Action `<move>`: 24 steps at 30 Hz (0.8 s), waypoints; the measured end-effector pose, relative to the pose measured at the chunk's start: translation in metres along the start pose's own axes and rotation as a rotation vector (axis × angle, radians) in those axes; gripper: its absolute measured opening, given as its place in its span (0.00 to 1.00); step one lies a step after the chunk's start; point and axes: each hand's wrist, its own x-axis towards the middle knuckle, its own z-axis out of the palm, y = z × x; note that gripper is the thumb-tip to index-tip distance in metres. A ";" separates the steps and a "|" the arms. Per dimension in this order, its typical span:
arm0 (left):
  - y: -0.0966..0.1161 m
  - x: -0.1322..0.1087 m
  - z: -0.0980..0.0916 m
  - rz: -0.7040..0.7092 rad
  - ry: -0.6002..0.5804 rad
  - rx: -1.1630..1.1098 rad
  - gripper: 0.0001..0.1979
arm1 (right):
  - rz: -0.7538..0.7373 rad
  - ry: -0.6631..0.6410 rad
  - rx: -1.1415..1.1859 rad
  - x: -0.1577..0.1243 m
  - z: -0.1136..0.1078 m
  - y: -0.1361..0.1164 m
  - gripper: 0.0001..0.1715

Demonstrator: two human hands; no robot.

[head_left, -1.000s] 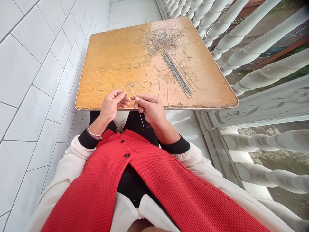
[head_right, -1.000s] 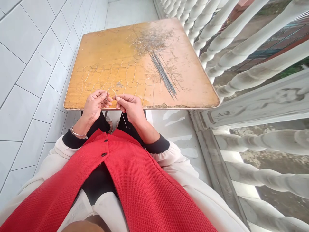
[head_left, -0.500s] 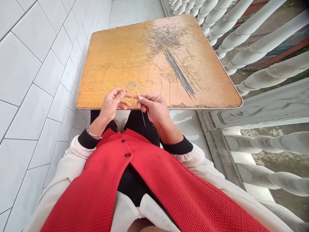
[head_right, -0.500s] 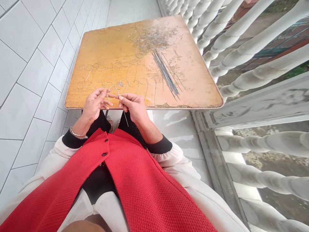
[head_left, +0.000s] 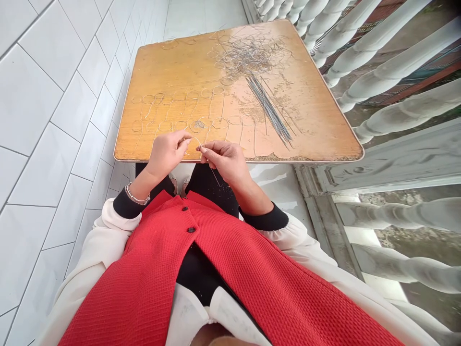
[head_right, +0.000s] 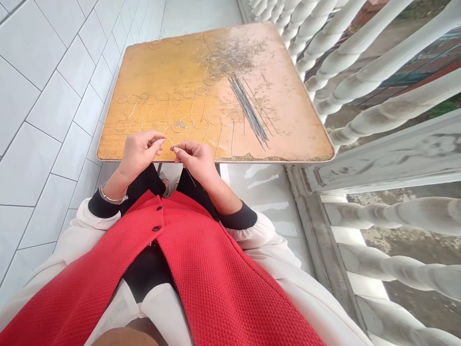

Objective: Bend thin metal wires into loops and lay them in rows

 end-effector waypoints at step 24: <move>0.000 -0.015 0.016 0.056 0.079 0.188 0.09 | -0.512 0.237 -0.766 0.003 0.018 0.013 0.14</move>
